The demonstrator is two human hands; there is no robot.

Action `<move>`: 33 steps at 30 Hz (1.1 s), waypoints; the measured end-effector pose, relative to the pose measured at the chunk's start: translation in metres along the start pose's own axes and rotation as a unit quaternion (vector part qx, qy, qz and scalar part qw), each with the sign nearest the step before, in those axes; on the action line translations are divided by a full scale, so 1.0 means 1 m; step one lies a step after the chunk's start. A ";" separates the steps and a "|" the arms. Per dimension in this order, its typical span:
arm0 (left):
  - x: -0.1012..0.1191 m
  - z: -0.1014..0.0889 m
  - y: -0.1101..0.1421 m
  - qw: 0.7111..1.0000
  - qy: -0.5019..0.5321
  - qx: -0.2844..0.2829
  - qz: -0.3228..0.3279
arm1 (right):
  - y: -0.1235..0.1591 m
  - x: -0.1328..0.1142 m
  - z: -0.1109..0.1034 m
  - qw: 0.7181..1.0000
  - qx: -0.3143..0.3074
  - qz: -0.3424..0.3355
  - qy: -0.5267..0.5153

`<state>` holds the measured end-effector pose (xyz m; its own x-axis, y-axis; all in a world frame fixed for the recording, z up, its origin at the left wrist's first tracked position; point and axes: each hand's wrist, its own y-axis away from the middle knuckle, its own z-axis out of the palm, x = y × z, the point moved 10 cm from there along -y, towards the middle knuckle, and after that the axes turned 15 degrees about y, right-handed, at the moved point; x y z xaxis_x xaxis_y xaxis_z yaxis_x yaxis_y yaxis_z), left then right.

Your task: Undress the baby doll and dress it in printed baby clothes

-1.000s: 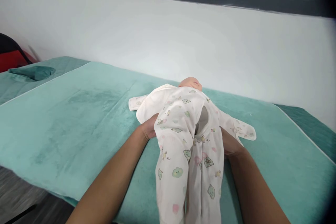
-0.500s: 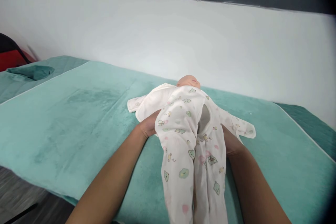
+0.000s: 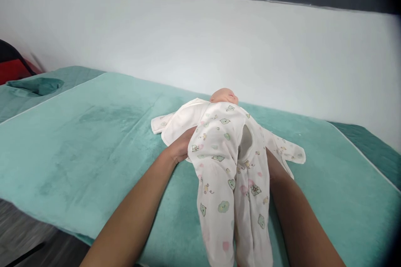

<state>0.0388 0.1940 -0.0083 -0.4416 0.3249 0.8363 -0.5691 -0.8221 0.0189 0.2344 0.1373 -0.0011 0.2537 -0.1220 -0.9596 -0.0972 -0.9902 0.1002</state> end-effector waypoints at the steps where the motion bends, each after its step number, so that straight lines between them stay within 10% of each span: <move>1: 0.002 0.000 0.001 1.000 -0.007 -0.001 0.005 | 0.000 -0.002 0.000 1.000 0.002 -0.003 0.009; 24: 0.027 -0.026 0.001 0.981 -0.055 0.151 0.106 | -0.004 0.017 0.003 0.997 0.006 0.064 -0.039; 33: 0.025 -0.025 0.003 0.979 -0.116 0.162 0.042 | -0.013 0.004 -0.005 0.995 0.045 -0.025 0.090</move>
<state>0.0089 0.2112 -0.0012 -0.2875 0.1654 0.9434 -0.2702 -0.9590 0.0858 0.2420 0.1496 -0.0053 0.4271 -0.0914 -0.8996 -0.1635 -0.9863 0.0226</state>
